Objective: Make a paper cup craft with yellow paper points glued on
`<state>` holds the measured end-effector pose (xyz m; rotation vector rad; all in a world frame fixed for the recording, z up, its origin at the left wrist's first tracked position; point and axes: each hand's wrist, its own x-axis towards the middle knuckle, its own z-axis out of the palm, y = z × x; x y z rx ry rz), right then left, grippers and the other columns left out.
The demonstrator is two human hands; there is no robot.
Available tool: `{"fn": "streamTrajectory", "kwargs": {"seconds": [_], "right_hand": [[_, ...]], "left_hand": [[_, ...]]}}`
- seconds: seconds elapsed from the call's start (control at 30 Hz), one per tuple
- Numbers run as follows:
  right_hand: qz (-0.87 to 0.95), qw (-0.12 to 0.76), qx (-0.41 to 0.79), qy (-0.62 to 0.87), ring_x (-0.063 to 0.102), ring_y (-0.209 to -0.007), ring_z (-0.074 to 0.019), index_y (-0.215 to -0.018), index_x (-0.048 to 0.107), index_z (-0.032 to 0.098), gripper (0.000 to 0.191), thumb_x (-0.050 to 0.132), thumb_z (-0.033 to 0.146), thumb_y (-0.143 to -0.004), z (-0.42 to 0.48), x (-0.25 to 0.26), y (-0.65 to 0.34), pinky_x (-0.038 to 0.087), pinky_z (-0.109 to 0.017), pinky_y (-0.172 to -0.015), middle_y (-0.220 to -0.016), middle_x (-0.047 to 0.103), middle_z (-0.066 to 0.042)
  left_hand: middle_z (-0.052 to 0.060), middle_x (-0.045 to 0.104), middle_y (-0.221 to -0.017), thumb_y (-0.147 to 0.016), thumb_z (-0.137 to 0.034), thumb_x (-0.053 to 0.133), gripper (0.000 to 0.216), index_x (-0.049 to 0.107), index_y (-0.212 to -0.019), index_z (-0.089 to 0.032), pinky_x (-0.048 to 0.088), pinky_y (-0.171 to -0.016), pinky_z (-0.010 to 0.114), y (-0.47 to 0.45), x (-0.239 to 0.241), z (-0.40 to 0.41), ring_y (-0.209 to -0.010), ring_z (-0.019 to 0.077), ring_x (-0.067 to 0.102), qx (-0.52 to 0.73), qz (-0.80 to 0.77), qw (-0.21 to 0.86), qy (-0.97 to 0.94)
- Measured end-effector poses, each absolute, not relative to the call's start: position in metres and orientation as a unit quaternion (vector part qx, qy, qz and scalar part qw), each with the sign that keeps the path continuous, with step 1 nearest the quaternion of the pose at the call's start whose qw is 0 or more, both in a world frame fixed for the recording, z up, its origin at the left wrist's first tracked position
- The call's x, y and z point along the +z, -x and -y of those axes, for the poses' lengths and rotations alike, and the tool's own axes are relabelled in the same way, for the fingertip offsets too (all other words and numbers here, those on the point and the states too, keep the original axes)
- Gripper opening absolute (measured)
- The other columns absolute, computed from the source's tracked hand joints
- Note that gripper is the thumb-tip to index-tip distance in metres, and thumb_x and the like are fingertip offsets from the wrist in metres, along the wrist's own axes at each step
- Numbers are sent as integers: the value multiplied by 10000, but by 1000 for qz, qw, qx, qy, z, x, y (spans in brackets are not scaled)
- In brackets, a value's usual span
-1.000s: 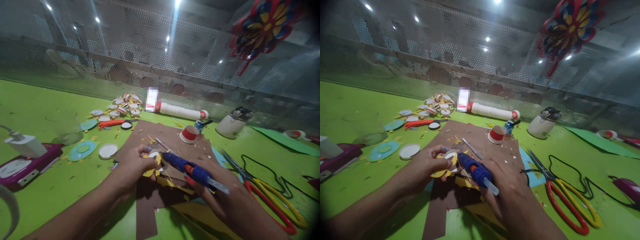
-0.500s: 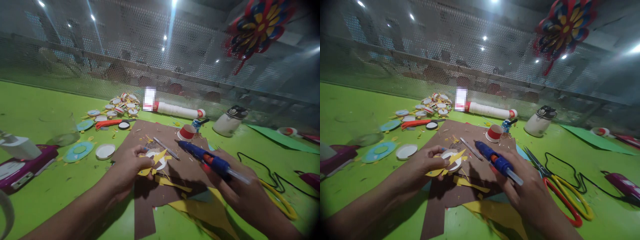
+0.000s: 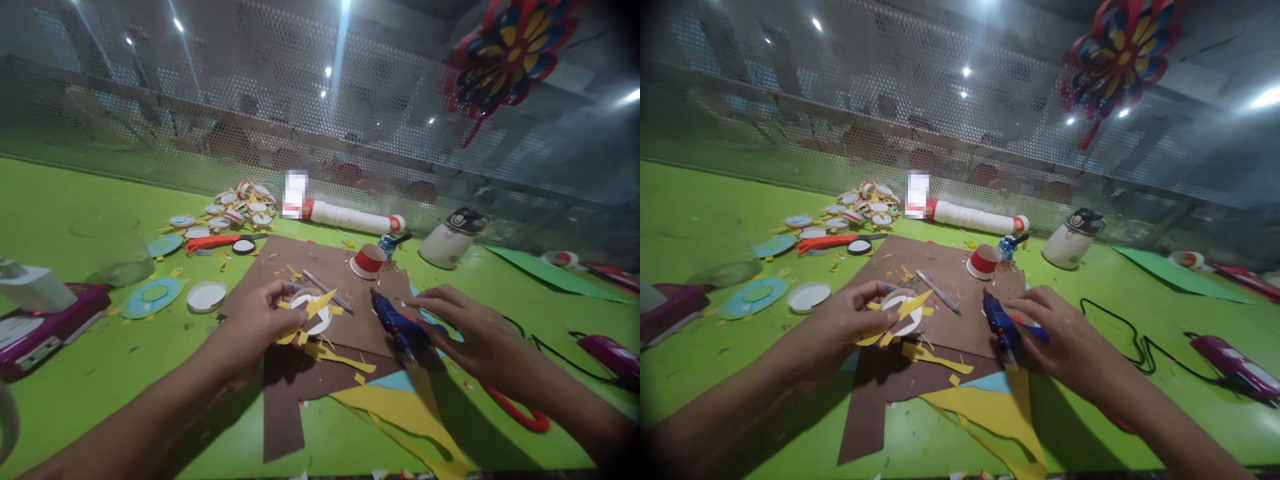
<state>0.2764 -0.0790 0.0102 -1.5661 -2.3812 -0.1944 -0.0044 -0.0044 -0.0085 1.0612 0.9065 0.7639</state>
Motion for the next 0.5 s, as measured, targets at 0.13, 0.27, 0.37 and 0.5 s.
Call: {"fn": "streamTrajectory", "kwargs": {"seconds": [0.13, 0.27, 0.37, 0.5], "right_hand": [[845, 219, -32, 486, 530, -808, -173, -1013, 596, 191, 165, 482, 159, -898, 75, 35, -200, 422, -290, -688, -881, 552, -59], [863, 133, -45, 485, 465, -749, -176, -956, 613, 180, 137, 506, 167, -871, 52, 32, -160, 367, -291, -635, -837, 493, -44], [867, 97, -63, 485, 439, -719, -171, -986, 609, 187, 184, 496, 131, -852, 44, 27, -155, 346, -287, -626, -825, 473, -41], [876, 76, -72, 471, 429, -696, -172, -1014, 608, 208, 205, 474, 150, -869, 45, 26, -156, 304, -284, -596, -802, 457, -29]], "left_hand": [[67, 670, -792, -607, -201, 718, 366, 572, -938, -139, 465, -549, 265, 0, -16, 3, -593, 158, 616, 333, -424, 665, -516], [42, 653, -756, -610, -223, 698, 368, 577, -949, -146, 469, -542, 276, -3, -30, -2, -582, 160, 610, 322, -413, 652, -548], [16, 634, -752, -597, -189, 683, 375, 572, -954, -163, 458, -509, 262, -3, -33, -4, -536, 141, 594, 332, -402, 655, -548], [-5, 622, -704, -592, -128, 659, 433, 565, -1010, -193, 468, -543, 268, 1, -29, -4, -584, 164, 619, 318, -397, 665, -547]]}}
